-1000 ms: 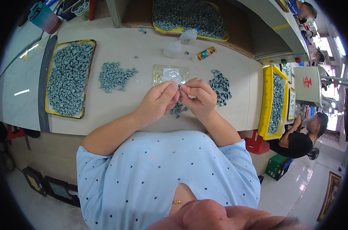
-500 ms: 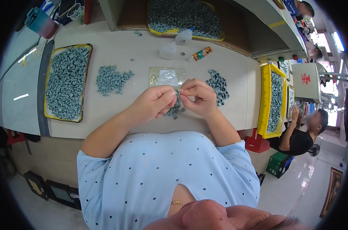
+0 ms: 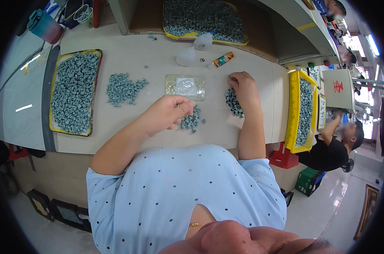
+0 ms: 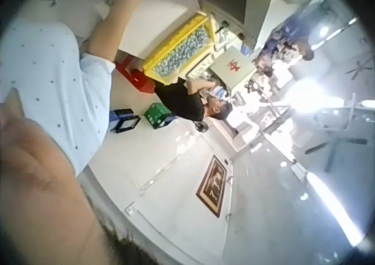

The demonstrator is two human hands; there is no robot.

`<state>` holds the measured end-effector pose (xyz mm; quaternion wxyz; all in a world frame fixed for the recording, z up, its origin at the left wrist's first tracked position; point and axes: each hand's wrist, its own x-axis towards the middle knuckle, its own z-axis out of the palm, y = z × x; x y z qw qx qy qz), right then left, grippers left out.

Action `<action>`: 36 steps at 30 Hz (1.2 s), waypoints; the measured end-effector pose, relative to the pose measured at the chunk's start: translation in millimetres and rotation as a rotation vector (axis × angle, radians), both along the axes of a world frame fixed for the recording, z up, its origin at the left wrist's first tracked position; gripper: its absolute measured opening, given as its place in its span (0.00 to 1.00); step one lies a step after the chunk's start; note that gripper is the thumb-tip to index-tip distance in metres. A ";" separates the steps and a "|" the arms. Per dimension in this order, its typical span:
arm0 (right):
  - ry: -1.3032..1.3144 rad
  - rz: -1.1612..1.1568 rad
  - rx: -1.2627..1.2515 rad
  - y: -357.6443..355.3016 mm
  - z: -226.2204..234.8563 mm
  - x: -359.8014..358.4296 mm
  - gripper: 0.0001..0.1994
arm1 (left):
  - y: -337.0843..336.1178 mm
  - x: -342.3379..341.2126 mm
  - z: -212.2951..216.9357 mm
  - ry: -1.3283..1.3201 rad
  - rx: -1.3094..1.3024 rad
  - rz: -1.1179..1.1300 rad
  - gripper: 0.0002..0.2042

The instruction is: The person sets aside a water bottle, dispenses glue from a squeeze bottle onto a clear sheet, and inserts small black components into plastic pieces by hand.

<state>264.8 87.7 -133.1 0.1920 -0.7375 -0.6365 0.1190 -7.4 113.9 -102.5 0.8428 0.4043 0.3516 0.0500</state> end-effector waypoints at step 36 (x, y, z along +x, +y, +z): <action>0.300 0.480 0.516 -13.9 14.5 -90.2 0.11 | -6.2 -6.3 -11.6 -0.149 -0.012 0.351 0.10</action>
